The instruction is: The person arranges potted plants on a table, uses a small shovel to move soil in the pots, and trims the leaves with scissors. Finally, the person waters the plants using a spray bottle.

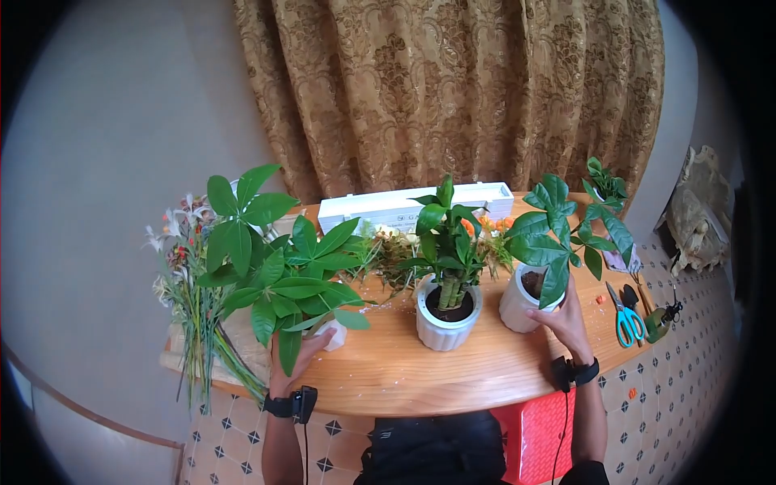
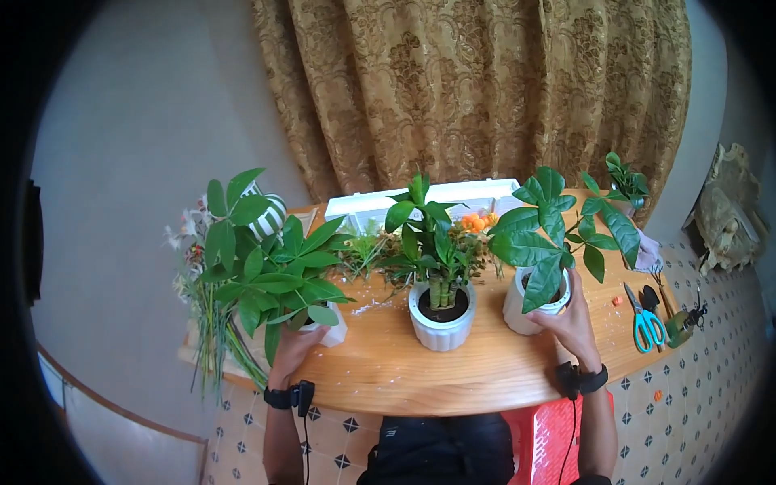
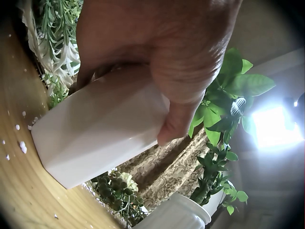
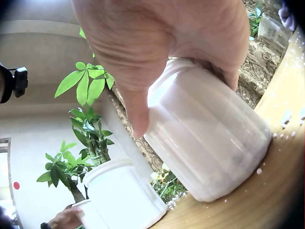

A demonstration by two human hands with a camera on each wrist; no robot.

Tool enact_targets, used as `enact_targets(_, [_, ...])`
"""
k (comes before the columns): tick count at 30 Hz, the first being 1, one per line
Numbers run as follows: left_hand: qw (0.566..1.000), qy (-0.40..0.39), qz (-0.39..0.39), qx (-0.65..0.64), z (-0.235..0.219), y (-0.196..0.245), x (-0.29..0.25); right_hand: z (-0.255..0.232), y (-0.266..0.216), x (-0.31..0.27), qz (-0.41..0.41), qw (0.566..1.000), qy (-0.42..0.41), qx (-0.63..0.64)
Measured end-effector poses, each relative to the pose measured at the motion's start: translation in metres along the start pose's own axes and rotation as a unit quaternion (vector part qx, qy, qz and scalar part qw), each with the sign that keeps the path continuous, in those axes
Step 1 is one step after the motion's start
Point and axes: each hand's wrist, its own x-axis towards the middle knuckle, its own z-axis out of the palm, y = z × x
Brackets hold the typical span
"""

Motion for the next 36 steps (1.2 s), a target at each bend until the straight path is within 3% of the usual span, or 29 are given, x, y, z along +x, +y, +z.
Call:
enact_targets(6, [1.0, -0.015, -0.011, 0.005, 0.0, -0.014, 0.0, -0.002, 0.005, 0.001, 0.004, 1.0, -0.007, 0.0])
enact_targets(8, [0.996, 0.065, 0.006, -0.063, 0.008, -0.014, 0.0, -0.002, 0.007, 0.001, 0.004, 1.0, -0.01, 0.004])
enact_targets(15, [0.997, 0.059, -0.002, -0.056, 0.008, -0.008, 0.0, 0.0, -0.006, 0.001, 0.023, 0.999, -0.016, 0.017])
enact_targets(18, [0.997, 0.053, 0.009, -0.051, 0.013, 0.018, -0.003, -0.001, 0.0, 0.0, 0.019, 0.999, -0.013, 0.023])
enact_targets(21, [0.999, 0.0, -0.03, 0.014, 0.015, 0.05, -0.011, -0.001, -0.002, -0.003, 0.004, 1.0, 0.006, 0.015])
enact_targets(23, [0.998, 0.022, -0.055, 0.035, 0.016, 0.06, -0.016, -0.005, 0.001, -0.01, -0.004, 0.999, 0.023, 0.024])
enact_targets(25, [0.995, 0.031, -0.061, 0.072, 0.013, 0.056, -0.019, -0.012, -0.006, -0.018, -0.039, 0.995, 0.065, -0.069])
enact_targets(30, [0.998, 0.041, -0.036, 0.038, 0.012, 0.045, -0.025, -0.004, -0.039, -0.055, -0.1, 0.966, 0.206, -0.118])
enact_targets(34, [0.999, 0.034, -0.013, 0.032, 0.011, 0.008, -0.022, 0.027, -0.044, -0.063, -0.038, 0.995, -0.04, -0.083])
enact_targets(36, [0.999, 0.036, -0.024, 0.028, 0.013, 0.011, -0.019, 0.055, -0.032, -0.052, -0.027, 0.994, -0.094, -0.045])
